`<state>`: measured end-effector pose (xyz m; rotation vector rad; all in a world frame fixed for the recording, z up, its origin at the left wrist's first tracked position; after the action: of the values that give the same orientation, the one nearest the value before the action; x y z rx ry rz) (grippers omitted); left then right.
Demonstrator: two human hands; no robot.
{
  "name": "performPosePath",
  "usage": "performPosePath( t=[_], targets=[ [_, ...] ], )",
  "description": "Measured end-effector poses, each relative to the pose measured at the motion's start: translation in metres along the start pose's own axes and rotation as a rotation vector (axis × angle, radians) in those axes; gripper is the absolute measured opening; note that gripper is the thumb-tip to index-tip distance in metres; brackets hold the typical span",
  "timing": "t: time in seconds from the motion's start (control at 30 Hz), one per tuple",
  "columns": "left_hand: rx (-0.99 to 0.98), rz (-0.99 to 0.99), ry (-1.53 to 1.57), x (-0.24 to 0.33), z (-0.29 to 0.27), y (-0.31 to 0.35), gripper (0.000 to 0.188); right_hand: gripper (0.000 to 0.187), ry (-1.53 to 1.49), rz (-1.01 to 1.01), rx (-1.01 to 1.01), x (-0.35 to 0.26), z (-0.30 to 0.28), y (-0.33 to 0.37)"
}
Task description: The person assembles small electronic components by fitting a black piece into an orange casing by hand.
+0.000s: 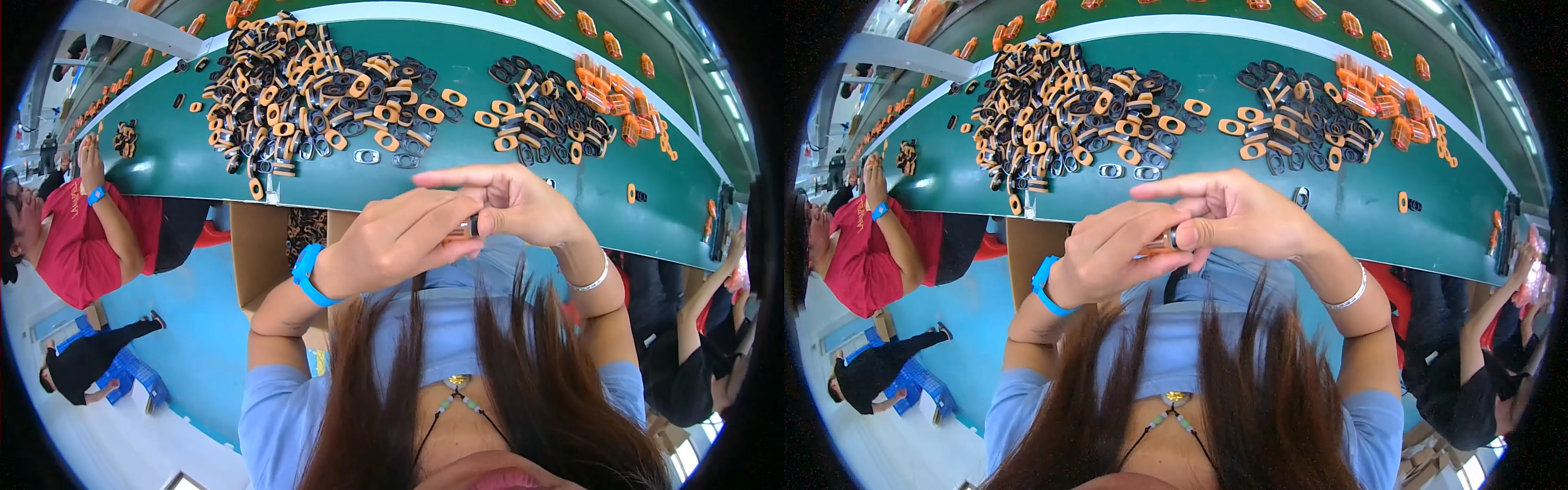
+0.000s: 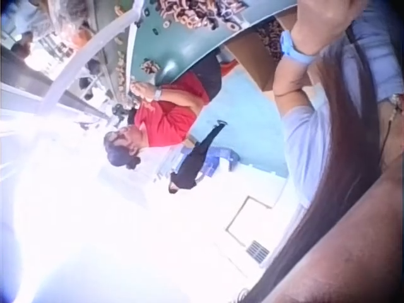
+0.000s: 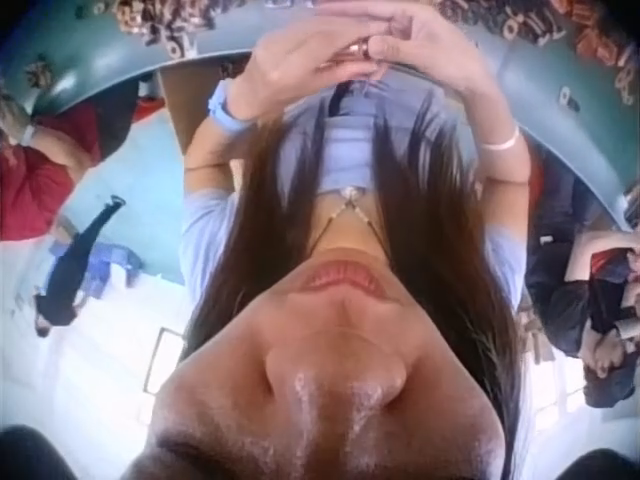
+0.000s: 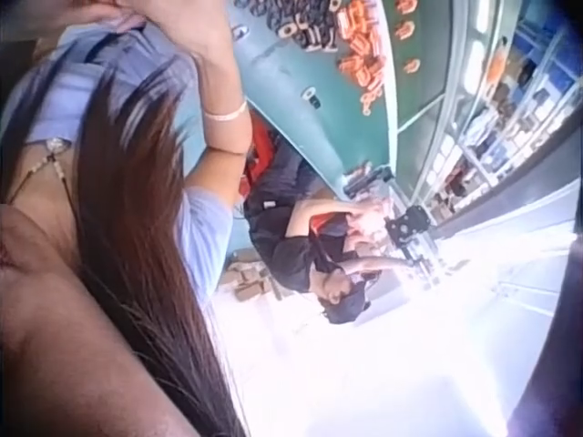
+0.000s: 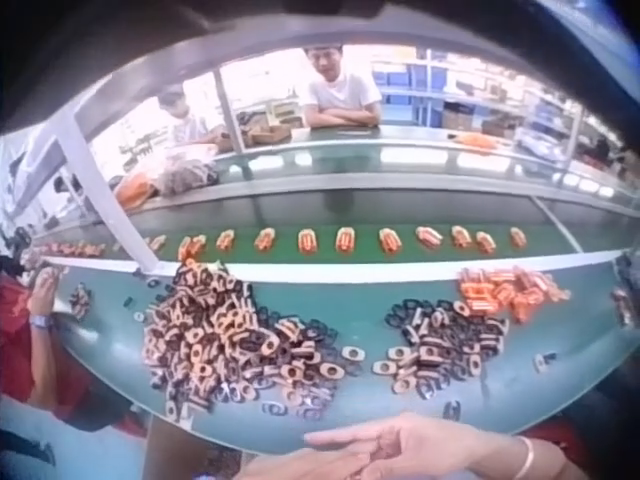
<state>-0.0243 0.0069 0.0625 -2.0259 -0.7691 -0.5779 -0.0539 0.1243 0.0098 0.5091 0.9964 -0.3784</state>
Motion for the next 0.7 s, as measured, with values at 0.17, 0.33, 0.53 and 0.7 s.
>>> performPosePath(
  t=[0.17, 0.33, 0.53, 0.7],
  targets=[
    [-0.074, 0.063, -0.002, 0.001, 0.003, -0.001, 0.041, 0.073, -0.128, 0.038, -0.028, 0.004, 0.009, 0.007],
    [-0.163, 0.018, -0.013, 0.0, 0.009, 0.0, 0.039, 0.065, -0.147, -0.015, -0.016, 0.013, 0.005, 0.01],
    [-0.24, 0.012, -0.025, -0.003, 0.017, 0.003, 0.038, 0.053, -0.145, -0.034, -0.07, 0.022, 0.005, 0.015],
    [-0.142, -0.02, 0.133, -0.011, 0.012, -0.005, 0.033, 0.052, -0.076, -0.088, -0.005, 0.01, 0.001, 0.006]
  ],
)
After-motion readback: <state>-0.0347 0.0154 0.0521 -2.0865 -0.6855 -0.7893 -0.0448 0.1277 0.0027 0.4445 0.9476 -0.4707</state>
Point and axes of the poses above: each hand's wrist, its own y-axis away from the middle knuckle, its own z-axis out of the palm, x = y × z, the point moved 6 cm from there along -y, towards the middle knuckle, and after that the axes turned 2 degrees about y, right-handed, at the moved point
